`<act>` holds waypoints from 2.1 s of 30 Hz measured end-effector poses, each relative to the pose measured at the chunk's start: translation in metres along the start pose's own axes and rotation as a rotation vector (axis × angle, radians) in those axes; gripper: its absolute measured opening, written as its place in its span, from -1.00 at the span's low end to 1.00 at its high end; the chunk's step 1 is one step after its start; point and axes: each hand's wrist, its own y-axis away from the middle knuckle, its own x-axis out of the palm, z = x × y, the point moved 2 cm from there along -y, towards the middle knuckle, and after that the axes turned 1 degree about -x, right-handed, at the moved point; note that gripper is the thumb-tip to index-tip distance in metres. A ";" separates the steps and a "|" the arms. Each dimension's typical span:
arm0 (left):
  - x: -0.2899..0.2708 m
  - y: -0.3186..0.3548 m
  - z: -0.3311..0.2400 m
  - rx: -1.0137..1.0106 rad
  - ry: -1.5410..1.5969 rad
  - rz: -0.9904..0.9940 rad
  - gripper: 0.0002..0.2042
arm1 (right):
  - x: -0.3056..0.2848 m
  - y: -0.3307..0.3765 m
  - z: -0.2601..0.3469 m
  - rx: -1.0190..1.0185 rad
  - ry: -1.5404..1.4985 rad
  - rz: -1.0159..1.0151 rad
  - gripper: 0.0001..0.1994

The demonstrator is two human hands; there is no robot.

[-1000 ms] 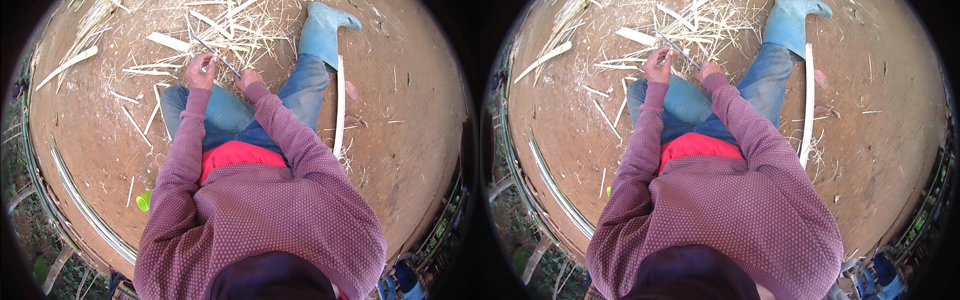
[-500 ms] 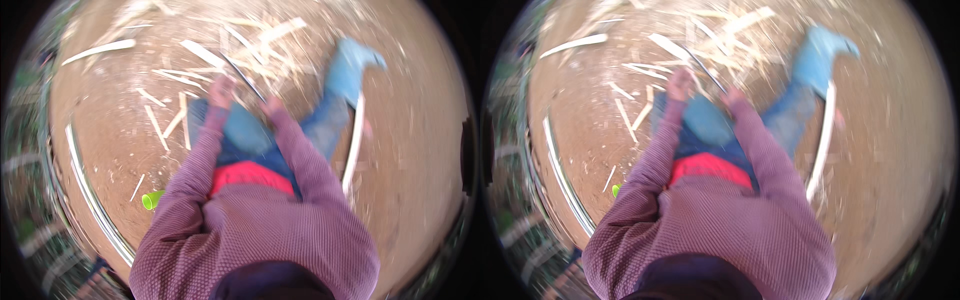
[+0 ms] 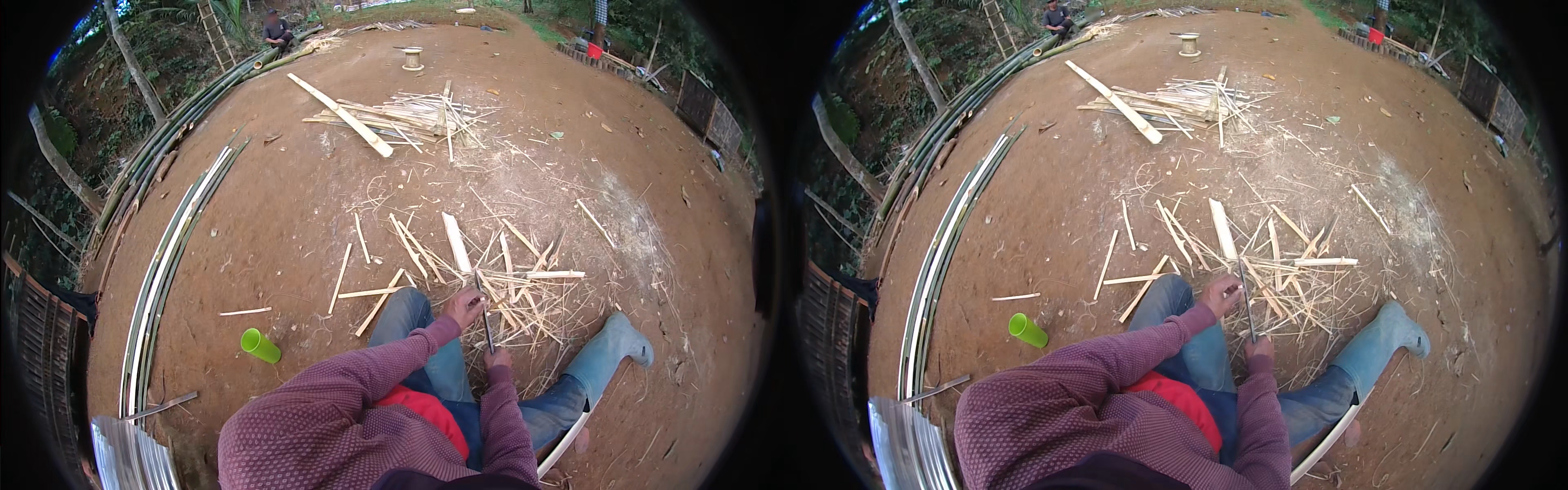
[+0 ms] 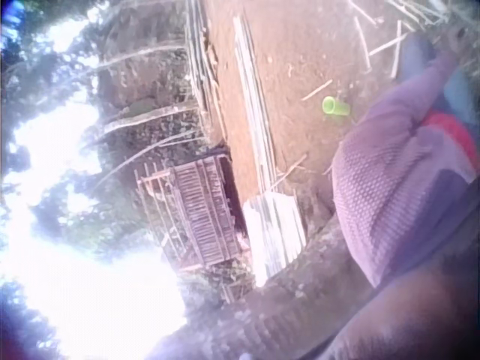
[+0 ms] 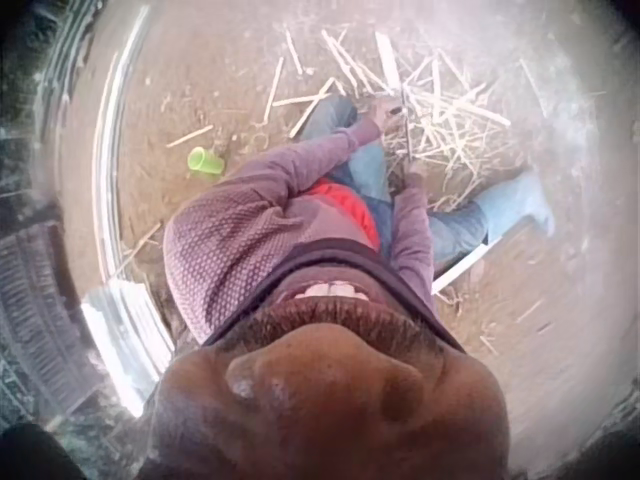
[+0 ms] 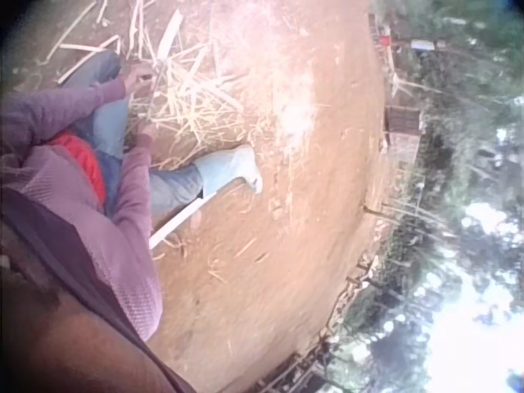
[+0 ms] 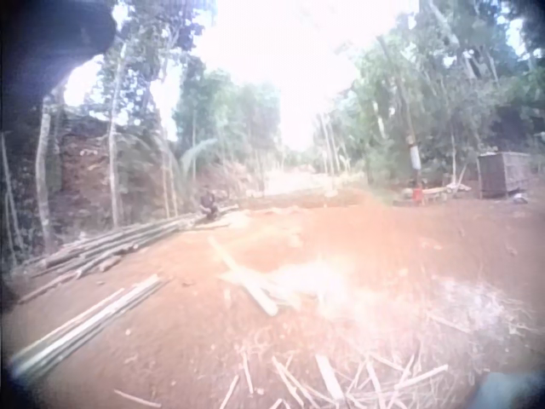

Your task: The person sits on the ground and uses a large knife to split long bamboo strips into thinner pieces. They hold the bamboo with one hand and strike it with the knife in the other, repeatedly processing the material into smaller slivers.

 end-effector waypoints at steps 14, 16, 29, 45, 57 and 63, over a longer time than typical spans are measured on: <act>-0.059 0.020 -0.060 0.065 -0.243 0.046 -0.79 | -0.030 0.036 0.036 -0.118 -0.069 -0.013 -0.53; -0.076 0.022 -0.066 0.096 -0.295 0.021 -0.78 | -0.036 0.033 0.051 -0.181 -0.071 -0.027 -0.54; -0.111 0.064 -0.027 0.066 -0.327 -0.035 -0.81 | -0.014 0.037 0.071 -0.472 -0.051 0.081 -0.57; -0.108 0.035 0.029 -0.194 -0.283 -0.143 -0.76 | -0.005 -0.004 0.086 -0.506 -0.031 0.369 -0.52; -0.105 0.029 0.026 -0.133 -0.312 -0.179 -0.79 | -0.007 -0.023 0.073 -0.306 -0.136 0.519 -0.38; -0.107 0.008 0.001 -0.094 -0.316 -0.175 -0.79 | -0.025 -0.022 0.084 -0.441 -0.104 0.327 -0.44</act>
